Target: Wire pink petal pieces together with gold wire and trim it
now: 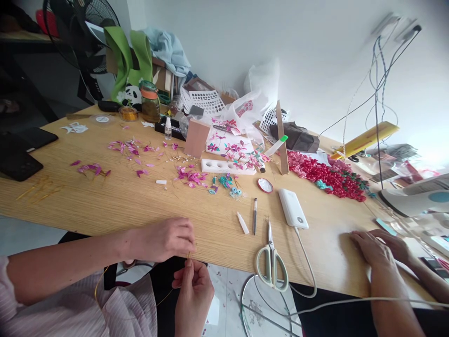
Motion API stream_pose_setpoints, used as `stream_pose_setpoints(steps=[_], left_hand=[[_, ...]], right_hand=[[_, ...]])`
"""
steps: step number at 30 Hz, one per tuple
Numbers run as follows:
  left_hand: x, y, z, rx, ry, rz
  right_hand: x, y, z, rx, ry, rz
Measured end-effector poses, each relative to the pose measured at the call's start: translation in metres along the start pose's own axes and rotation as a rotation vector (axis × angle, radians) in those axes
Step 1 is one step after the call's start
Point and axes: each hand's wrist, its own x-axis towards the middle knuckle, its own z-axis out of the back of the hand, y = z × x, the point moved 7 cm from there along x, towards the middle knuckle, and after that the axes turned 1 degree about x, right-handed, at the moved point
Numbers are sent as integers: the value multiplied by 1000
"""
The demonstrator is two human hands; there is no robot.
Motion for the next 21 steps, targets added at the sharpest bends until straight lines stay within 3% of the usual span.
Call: stream_pose_setpoints(steps=[5,21], left_hand=[[-5,20,16,-10,-173,238],[-6,18,5,-32,-94,207]], right_hand=[[-5,-2,1,43,-61,-25],[-2,-9,2,-11,-20,-2]])
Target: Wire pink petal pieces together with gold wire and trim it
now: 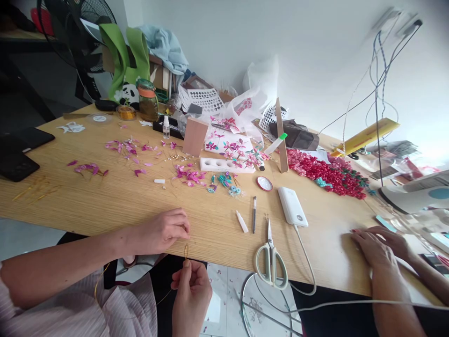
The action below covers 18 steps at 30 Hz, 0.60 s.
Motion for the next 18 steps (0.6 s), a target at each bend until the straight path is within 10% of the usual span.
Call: stream_pose_setpoints(steps=[18], left_hand=[[-5,-2,3,29,47,-42]], right_hand=[[-3,13,-1,-48,-45,5]])
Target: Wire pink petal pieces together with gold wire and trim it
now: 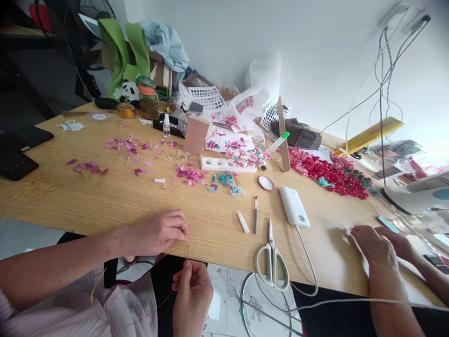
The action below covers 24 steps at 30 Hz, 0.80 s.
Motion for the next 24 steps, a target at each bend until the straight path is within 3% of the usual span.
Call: stream_pose_setpoints(steps=[24], left_hand=[[-5,-8,-4,-49,-7,-127]], right_hand=[[1,4,-1,25,16,-29]])
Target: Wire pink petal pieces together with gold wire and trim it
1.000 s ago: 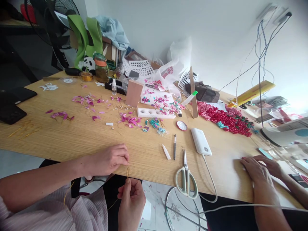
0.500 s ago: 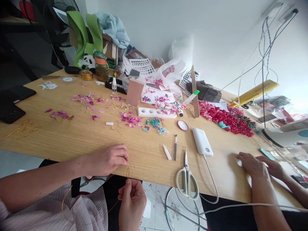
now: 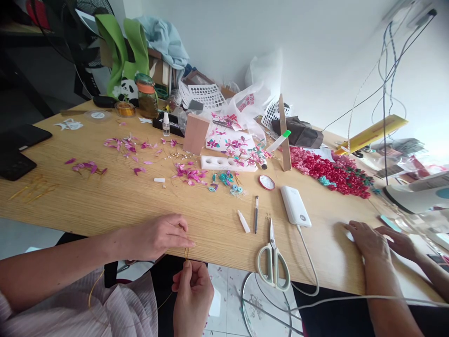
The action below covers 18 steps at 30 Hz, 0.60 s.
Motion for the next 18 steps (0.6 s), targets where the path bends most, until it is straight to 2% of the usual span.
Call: stream_pose_setpoints(steps=[13,18], left_hand=[[-1,-3,-4,124,81,4],[-3,-10,-6,178,105,-70]], right_hand=[[0,0,0,-24,17,3],[1,-3,0,-28,25,-5]])
